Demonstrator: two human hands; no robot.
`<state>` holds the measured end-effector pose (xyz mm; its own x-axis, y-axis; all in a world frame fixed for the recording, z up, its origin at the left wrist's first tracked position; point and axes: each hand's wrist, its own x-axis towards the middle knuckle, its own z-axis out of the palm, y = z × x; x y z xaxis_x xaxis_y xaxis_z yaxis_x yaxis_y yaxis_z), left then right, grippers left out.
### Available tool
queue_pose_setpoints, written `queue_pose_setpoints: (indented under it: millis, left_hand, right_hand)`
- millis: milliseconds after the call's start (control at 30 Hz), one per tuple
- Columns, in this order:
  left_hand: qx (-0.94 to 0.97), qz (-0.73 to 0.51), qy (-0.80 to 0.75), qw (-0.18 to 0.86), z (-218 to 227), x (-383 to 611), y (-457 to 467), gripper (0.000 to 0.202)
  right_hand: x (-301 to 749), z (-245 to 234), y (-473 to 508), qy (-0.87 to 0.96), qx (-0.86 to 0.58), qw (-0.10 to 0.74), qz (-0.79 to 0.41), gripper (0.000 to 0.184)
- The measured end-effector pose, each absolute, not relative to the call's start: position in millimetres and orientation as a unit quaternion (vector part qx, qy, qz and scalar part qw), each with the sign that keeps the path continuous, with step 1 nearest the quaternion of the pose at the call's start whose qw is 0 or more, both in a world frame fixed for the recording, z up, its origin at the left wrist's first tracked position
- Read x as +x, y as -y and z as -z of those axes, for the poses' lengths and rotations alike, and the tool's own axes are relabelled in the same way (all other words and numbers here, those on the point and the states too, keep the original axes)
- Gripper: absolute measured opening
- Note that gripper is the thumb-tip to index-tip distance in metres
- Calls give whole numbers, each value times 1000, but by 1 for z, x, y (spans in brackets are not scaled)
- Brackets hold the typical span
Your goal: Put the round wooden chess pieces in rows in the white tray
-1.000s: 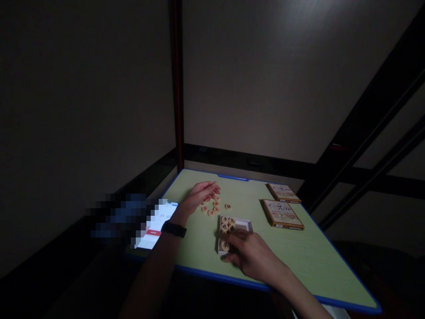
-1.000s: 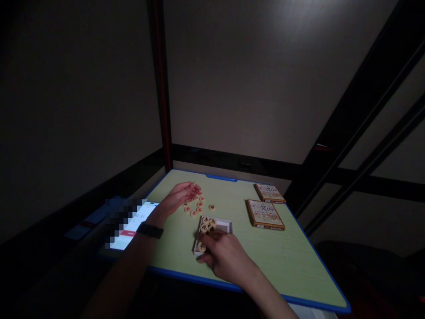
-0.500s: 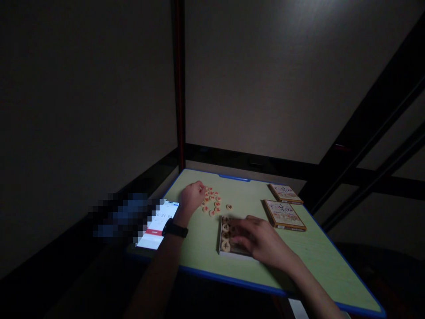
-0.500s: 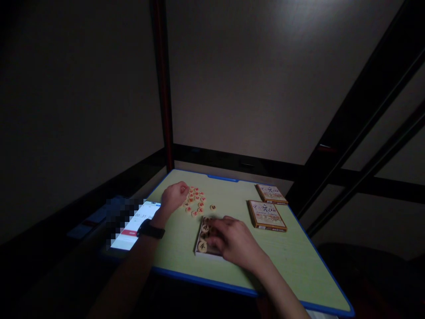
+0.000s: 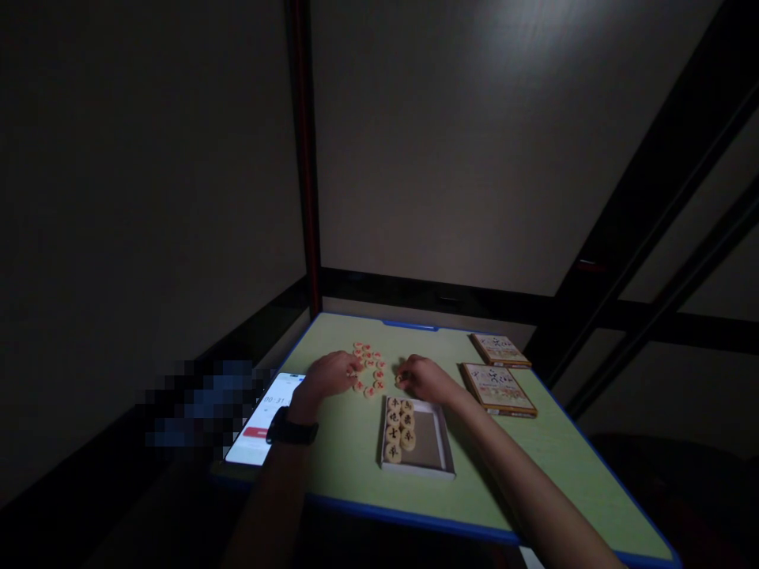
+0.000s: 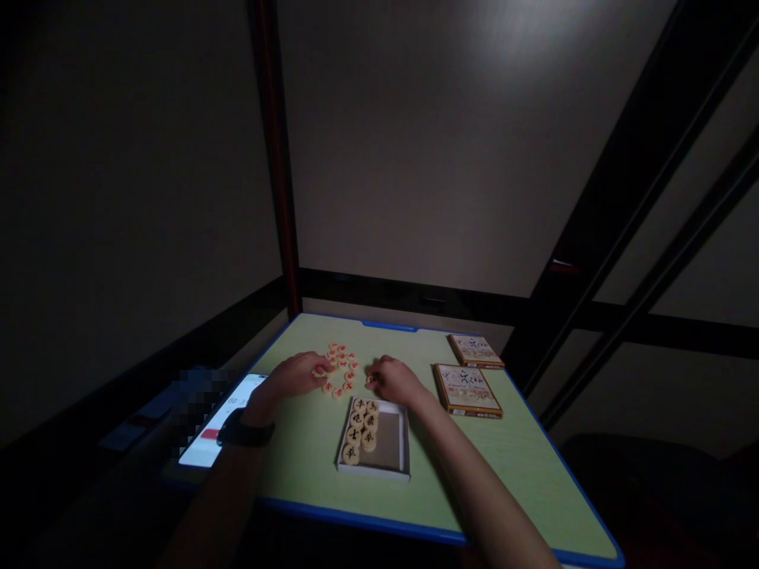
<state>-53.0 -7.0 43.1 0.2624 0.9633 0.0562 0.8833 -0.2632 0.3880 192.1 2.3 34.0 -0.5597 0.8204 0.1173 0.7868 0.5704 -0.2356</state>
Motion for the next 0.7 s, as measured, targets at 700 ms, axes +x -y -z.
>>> queue_pose_setpoints:
  millis: [700]
  left_hand:
    - [773,-7,-634,10,-66,-24,21,23]
  right_hand:
    - [204,-38,9,849,-506,140,-68,32]
